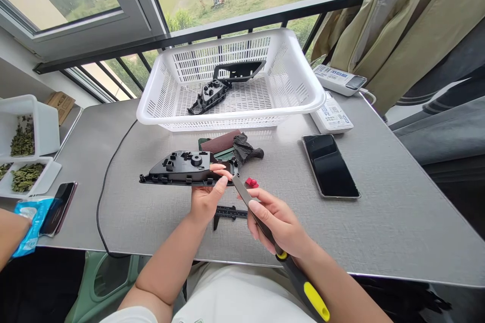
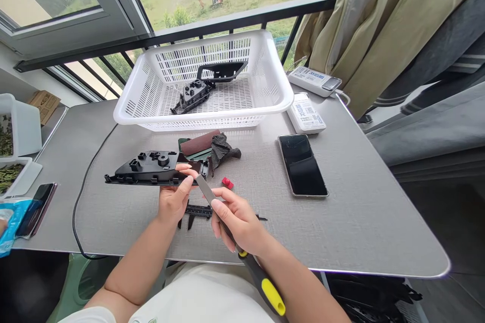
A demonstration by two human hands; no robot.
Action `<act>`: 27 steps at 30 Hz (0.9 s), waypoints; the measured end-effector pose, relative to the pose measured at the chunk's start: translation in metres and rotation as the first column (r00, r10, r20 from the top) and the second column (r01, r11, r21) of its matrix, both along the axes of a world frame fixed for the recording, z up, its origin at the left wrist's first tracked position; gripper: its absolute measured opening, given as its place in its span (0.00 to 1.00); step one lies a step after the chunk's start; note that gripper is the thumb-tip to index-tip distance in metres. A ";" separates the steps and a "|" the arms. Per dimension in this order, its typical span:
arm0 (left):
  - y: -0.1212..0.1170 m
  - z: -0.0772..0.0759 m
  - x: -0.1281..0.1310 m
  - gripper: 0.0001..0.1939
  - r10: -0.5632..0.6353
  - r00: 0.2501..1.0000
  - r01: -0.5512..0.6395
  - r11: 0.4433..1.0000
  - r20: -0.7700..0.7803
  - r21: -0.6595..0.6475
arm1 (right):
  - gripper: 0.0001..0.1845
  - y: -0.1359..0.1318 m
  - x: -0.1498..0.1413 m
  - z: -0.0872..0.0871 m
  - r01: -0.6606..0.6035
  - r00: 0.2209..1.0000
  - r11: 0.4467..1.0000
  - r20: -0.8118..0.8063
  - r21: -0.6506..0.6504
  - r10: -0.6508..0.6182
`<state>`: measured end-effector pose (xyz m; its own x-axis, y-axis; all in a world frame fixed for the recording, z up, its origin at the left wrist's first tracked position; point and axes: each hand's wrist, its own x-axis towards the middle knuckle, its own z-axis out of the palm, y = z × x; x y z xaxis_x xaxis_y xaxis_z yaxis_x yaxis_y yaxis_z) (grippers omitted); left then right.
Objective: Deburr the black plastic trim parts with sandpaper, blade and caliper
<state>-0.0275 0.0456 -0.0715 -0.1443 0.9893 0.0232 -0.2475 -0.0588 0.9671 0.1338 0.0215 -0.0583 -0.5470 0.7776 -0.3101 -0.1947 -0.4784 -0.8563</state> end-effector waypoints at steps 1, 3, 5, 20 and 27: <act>0.000 -0.001 0.000 0.11 0.004 1.000 -0.004 1.000 -0.028 0.015 | 0.25 0.000 0.000 0.000 0.001 1.000 1.000 0.002 0.002 -0.001; 0.000 -0.004 -0.002 0.13 -0.003 0.996 0.006 0.999 -0.084 0.037 | 0.25 0.000 0.000 -0.001 0.007 1.000 1.000 0.007 0.006 -0.007; -0.001 -0.007 -0.004 0.15 -0.033 0.991 0.040 0.998 -0.131 0.047 | 0.25 -0.001 -0.001 -0.001 0.013 1.000 1.000 0.012 0.010 -0.013; -0.005 -0.014 -0.008 0.26 -0.071 0.970 0.095 0.991 -0.234 0.092 | 0.25 0.001 -0.004 0.000 0.014 0.998 1.000 0.069 0.027 -0.016; -0.005 -0.012 -0.006 0.24 -0.089 0.980 0.101 0.993 -0.180 0.061 | 0.25 -0.001 -0.005 -0.001 -0.016 0.999 1.000 0.052 0.017 0.015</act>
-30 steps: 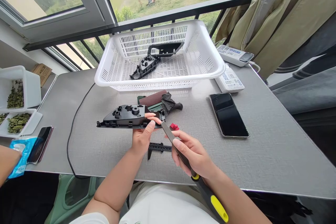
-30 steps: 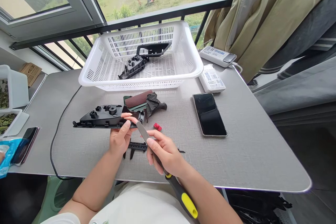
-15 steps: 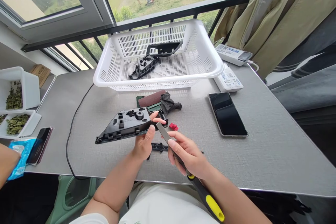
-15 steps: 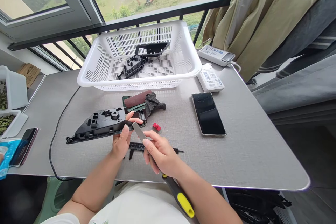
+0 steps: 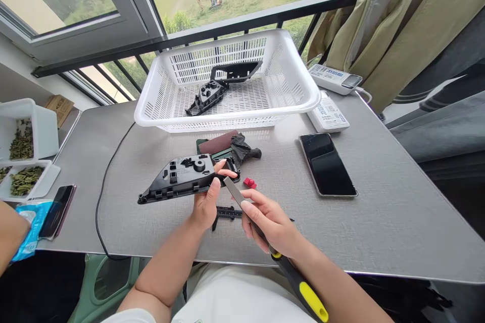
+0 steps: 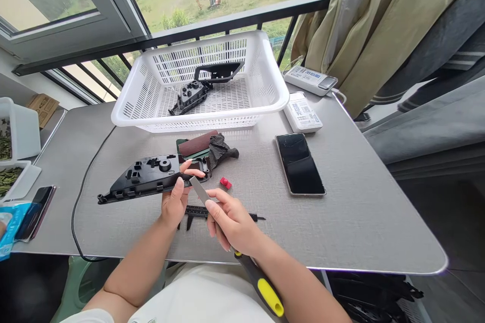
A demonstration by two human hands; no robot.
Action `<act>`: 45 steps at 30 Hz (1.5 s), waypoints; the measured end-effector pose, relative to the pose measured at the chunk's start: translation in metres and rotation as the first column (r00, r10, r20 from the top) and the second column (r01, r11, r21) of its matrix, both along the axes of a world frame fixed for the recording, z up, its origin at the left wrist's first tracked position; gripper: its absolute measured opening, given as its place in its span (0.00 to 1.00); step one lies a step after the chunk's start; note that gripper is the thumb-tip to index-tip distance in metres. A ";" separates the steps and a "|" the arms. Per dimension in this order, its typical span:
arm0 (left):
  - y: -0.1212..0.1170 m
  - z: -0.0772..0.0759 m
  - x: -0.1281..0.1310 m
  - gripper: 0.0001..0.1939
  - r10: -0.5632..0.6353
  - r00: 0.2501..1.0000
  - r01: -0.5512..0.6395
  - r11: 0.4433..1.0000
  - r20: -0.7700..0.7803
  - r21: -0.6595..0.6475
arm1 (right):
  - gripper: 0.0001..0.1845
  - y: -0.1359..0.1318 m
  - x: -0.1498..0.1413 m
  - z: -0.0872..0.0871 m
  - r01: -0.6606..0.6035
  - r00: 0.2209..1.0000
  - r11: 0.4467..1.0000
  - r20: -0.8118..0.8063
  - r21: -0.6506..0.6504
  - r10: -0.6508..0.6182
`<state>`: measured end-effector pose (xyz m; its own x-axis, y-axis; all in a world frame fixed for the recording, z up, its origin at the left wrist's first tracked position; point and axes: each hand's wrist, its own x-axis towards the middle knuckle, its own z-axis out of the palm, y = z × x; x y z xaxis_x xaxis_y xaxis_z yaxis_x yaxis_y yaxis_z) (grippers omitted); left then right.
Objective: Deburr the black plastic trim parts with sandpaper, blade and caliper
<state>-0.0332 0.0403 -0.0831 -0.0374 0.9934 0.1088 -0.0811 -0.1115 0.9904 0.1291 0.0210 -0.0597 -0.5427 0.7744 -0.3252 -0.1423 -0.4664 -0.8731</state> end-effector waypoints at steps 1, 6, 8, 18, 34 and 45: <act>0.000 0.001 0.001 0.24 0.003 0.999 -0.003 1.000 0.035 -0.004 | 0.25 0.000 0.000 0.000 0.011 1.000 1.000 -0.002 -0.002 -0.011; 0.004 0.009 0.002 0.19 0.002 0.970 0.000 1.000 0.243 -0.009 | 0.27 0.001 0.004 0.002 0.045 0.998 0.999 -0.045 0.004 -0.045; 0.005 0.011 0.002 0.18 0.034 0.966 -0.027 0.999 0.256 -0.030 | 0.27 0.002 0.004 0.000 0.087 0.995 0.996 -0.058 0.008 -0.087; 0.009 0.023 0.002 0.11 0.069 0.915 -0.019 0.992 0.397 -0.128 | 0.27 0.004 0.004 -0.009 0.174 0.981 0.985 -0.093 0.014 -0.172; 0.009 0.032 0.003 0.16 0.085 0.890 -0.005 0.984 0.449 -0.176 | 0.25 -0.005 -0.001 -0.006 -0.026 0.999 0.994 -0.022 0.105 0.028; 0.009 0.027 0.001 0.15 0.086 0.939 -0.044 0.990 0.334 -0.132 | 0.20 -0.005 -0.003 -0.011 -0.032 0.992 0.972 0.126 0.232 0.003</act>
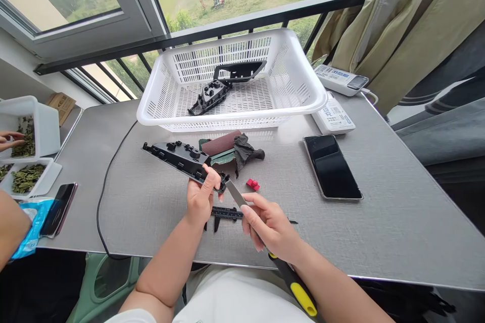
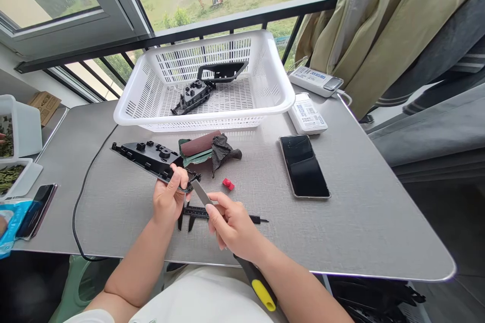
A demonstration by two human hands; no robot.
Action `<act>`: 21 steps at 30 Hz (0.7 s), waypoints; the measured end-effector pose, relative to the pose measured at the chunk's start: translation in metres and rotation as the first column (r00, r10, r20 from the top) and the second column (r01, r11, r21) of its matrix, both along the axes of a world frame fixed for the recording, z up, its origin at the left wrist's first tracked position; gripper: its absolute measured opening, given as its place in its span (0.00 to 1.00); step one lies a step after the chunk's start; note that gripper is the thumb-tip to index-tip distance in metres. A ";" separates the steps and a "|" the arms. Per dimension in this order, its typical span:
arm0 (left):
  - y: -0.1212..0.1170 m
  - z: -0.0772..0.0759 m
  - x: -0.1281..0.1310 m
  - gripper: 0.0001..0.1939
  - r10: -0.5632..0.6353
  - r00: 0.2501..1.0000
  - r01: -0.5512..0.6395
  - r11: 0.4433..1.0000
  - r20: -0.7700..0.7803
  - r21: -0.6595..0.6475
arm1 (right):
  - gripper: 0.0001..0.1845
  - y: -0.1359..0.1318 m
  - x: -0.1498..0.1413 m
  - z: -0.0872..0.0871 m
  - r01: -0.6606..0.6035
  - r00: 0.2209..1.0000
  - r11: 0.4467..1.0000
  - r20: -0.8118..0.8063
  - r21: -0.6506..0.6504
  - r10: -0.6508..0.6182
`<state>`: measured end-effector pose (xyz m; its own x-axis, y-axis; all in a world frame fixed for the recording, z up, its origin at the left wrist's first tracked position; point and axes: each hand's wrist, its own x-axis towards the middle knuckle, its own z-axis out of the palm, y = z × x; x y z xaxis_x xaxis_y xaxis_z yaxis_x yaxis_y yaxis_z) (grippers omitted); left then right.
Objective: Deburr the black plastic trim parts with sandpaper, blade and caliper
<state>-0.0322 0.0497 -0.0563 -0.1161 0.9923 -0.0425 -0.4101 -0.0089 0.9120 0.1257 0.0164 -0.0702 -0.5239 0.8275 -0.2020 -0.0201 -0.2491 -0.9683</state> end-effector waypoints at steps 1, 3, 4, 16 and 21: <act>0.000 0.000 0.000 0.14 -0.005 1.000 0.005 1.000 -0.001 0.002 | 0.20 0.000 0.001 0.001 0.000 1.000 1.000 -0.004 -0.012 0.000; 0.000 0.001 -0.001 0.14 -0.021 1.000 0.021 1.000 -0.005 0.010 | 0.20 0.001 0.001 0.002 -0.035 0.999 0.999 -0.013 -0.023 0.034; 0.000 0.001 -0.001 0.14 -0.029 1.000 0.029 0.999 -0.007 0.017 | 0.20 0.001 0.001 0.002 -0.054 0.998 0.998 -0.012 -0.020 0.054; -0.003 -0.006 -0.003 0.11 -0.050 0.996 0.057 0.994 -0.079 0.094 | 0.19 0.001 0.001 0.003 -0.023 1.000 1.000 0.012 -0.006 0.023; -0.004 -0.002 -0.005 0.17 -0.030 0.997 0.034 0.998 -0.067 0.055 | 0.22 0.005 0.001 0.002 0.157 0.980 0.980 -0.104 -0.119 -0.170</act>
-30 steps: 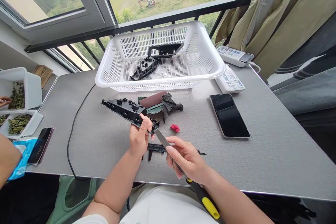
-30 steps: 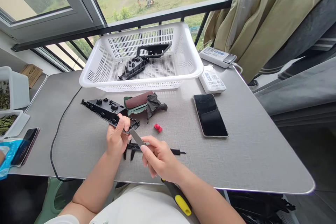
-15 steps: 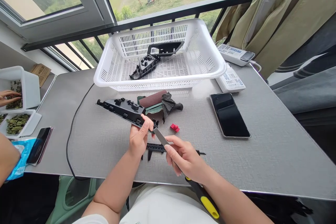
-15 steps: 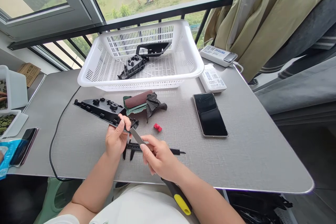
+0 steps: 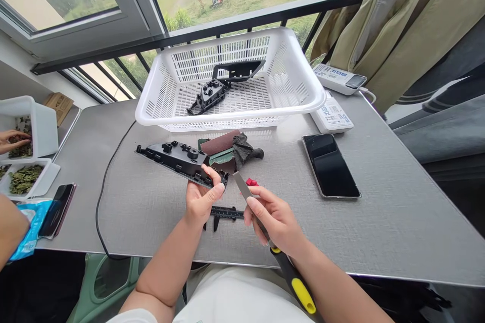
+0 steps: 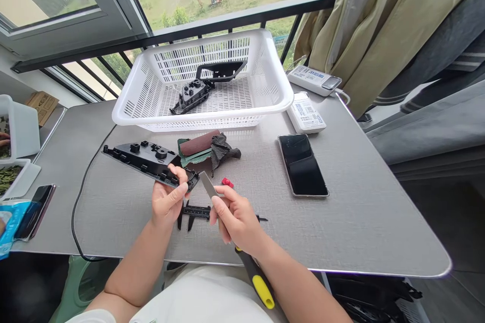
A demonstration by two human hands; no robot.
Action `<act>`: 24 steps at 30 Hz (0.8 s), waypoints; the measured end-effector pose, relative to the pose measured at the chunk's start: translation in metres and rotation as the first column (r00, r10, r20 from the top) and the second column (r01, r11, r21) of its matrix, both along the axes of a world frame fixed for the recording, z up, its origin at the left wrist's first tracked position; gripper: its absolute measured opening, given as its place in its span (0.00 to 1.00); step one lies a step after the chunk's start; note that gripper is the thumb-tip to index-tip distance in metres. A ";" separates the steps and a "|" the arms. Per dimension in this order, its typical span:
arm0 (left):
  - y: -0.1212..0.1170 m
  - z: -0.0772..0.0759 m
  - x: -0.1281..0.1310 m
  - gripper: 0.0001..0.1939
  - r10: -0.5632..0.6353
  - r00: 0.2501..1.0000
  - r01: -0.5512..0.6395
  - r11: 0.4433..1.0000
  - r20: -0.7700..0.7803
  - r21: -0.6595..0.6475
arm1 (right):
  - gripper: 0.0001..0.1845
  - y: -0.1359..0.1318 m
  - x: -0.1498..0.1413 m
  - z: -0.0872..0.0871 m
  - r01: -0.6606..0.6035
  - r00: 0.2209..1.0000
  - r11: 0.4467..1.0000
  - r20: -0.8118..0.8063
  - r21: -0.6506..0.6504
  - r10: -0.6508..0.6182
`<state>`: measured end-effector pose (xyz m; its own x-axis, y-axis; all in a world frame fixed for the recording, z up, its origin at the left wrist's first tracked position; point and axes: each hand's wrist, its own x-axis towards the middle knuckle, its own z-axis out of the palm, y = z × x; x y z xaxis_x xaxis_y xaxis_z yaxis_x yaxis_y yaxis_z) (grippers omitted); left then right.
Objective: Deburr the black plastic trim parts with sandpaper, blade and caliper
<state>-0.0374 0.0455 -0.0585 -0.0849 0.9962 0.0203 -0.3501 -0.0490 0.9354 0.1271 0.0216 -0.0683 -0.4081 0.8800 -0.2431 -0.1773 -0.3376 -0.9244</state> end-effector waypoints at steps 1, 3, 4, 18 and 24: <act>0.000 0.002 0.000 0.19 -0.002 1.000 0.002 1.000 0.003 0.006 | 0.22 0.001 0.001 0.001 0.041 0.998 0.999 -0.036 -0.023 -0.042; -0.001 0.007 -0.001 0.20 -0.020 1.000 0.020 1.000 0.015 0.021 | 0.21 0.004 0.001 0.003 0.105 0.991 0.993 -0.082 -0.060 -0.110; -0.002 0.009 -0.001 0.20 -0.040 0.999 0.040 0.999 0.026 0.020 | 0.20 0.005 0.001 0.005 0.127 0.987 0.989 -0.092 -0.071 -0.134; -0.011 0.022 0.002 0.26 -0.323 0.920 0.341 0.939 0.222 -0.046 | 0.24 0.003 0.009 0.036 0.084 0.983 0.993 -0.156 -0.085 -0.096; -0.022 0.027 0.023 0.40 0.028 0.961 0.014 0.989 0.277 -0.149 | 0.23 0.007 0.010 0.046 0.191 0.977 0.980 -0.111 0.062 -0.183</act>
